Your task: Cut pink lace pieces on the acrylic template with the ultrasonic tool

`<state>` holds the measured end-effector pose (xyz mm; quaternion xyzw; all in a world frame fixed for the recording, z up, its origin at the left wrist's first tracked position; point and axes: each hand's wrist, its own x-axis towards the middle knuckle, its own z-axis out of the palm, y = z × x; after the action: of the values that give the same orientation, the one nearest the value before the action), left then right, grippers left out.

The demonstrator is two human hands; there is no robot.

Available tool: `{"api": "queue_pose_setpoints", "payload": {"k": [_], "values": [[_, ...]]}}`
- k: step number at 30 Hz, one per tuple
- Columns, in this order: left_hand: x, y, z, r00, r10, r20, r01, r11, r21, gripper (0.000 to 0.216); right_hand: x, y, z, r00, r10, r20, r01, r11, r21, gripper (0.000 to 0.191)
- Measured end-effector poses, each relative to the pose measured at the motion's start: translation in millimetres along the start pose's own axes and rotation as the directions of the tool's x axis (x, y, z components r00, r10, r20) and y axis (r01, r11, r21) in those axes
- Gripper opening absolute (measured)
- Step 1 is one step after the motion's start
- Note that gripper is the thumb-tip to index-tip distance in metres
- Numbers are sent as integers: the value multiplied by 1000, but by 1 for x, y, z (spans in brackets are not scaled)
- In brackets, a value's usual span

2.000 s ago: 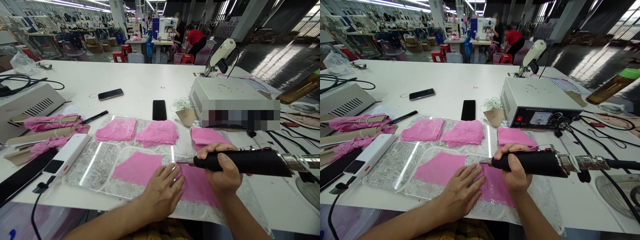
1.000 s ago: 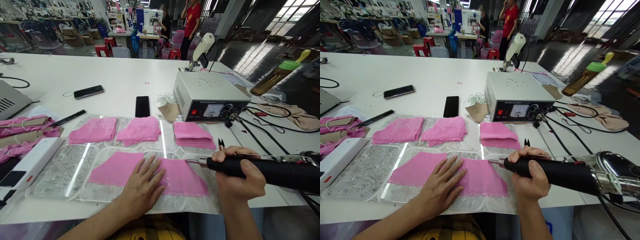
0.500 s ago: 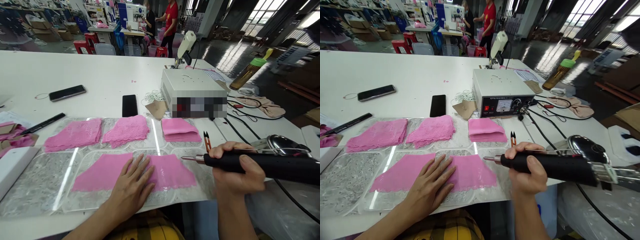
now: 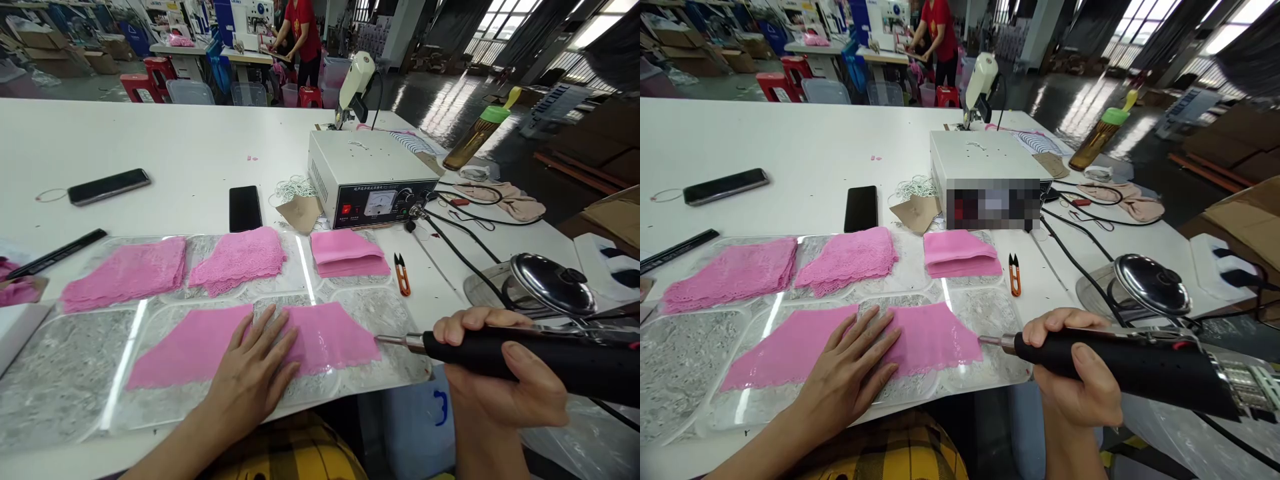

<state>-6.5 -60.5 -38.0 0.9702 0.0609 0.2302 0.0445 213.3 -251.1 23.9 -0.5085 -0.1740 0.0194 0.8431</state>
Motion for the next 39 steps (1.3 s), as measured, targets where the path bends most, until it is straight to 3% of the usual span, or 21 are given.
{"api": "queue_pose_setpoints", "payload": {"k": [19, 29, 39], "values": [[0, -2, 0, 1000, -3, -5, 3, 1000, -10, 35, -4, 3, -3, 997, -28, 70, 30, 999, -22, 15], [0, -1, 1, 1000, -16, -4, 15, 1000, -24, 35, -3, -2, -5, 999, -31, 33, 32, 999, -21, 16], [-1, 2, 1, 999, -51, -12, 51, 997, -51, 33, -5, 9, 11, 999, -30, 35, 30, 1000, 4, 16]]}}
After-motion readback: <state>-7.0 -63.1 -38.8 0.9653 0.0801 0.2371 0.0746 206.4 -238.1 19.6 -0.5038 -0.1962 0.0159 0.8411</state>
